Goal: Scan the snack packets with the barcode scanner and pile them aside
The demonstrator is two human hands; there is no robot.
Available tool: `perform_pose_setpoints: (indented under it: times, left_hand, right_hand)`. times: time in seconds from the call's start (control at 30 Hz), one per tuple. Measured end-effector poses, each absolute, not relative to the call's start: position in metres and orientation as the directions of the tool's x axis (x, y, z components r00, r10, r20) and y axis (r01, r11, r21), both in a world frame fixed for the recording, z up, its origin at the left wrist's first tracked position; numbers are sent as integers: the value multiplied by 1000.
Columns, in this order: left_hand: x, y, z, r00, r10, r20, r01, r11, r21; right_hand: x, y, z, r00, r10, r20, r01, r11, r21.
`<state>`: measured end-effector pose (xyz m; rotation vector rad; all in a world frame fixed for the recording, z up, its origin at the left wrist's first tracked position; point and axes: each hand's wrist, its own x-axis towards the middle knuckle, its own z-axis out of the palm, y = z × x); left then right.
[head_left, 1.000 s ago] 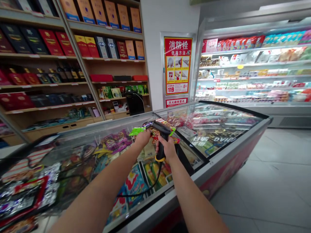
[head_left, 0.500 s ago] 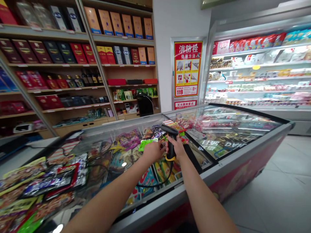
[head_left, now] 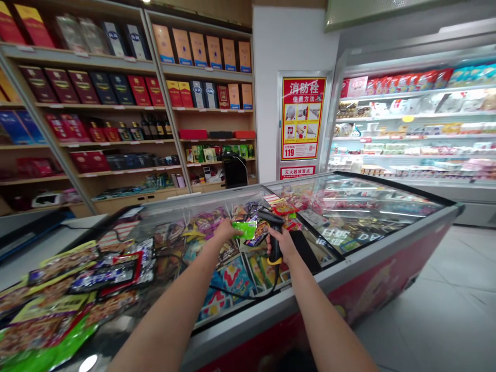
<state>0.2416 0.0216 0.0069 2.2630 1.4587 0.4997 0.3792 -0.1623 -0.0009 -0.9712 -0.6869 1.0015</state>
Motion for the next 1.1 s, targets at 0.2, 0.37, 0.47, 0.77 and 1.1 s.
perform_pose_setpoints:
  times: [0.2, 0.37, 0.47, 0.77, 1.1]
  left_hand:
    - [222, 9, 1, 205, 968, 141, 533, -232, 814]
    - [197, 2, 0, 192, 981, 19, 82, -36, 996]
    - [185, 2, -2, 111, 981, 158, 90, -168, 982]
    - [168, 3, 5, 22, 913, 407, 471, -368, 801]
    - [179, 1, 8, 105, 893, 438, 504, -428, 750]
  right_hand:
    - [377, -162, -2, 361, 931, 59, -330, 187, -925]
    - [370, -156, 2, 343, 937, 62, -315, 177, -933]
    - [360, -150, 7, 291, 952, 97, -239, 171, -956]
    - [344, -142, 7, 223, 970, 94, -71, 113, -991]
    - [348, -144, 2, 218, 972, 90, -21, 97, -995]
